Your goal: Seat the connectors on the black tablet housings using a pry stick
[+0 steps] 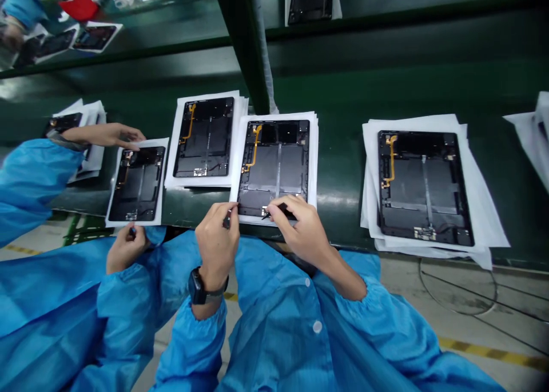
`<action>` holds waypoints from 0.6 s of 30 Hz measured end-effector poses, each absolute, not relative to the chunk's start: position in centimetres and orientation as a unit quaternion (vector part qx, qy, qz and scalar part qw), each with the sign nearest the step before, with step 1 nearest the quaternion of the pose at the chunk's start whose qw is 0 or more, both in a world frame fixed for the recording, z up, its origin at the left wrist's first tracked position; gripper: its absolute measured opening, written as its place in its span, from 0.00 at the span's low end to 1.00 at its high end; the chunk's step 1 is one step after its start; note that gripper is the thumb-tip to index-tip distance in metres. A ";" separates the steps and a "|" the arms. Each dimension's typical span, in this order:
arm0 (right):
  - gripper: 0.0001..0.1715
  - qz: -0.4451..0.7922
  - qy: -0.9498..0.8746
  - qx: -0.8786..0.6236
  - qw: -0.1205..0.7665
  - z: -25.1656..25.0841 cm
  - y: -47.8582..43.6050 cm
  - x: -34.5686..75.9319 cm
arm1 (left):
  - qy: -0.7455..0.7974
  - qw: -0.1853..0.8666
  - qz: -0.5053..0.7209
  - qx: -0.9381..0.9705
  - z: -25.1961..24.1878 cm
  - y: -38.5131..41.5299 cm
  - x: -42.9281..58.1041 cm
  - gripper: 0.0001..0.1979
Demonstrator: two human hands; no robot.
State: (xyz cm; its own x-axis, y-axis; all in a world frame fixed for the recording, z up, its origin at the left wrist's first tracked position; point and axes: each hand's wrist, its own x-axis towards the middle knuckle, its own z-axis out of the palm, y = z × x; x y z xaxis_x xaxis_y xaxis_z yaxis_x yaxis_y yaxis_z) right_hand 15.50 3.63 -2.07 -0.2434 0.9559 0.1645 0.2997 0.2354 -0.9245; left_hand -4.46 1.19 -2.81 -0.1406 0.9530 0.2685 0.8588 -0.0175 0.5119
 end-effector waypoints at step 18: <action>0.13 0.437 -0.651 -0.448 0.430 -2.2 3.7 16.2 | 0.771 0.235 0.378 0.455 -2.4 1.1 -3.9 0.13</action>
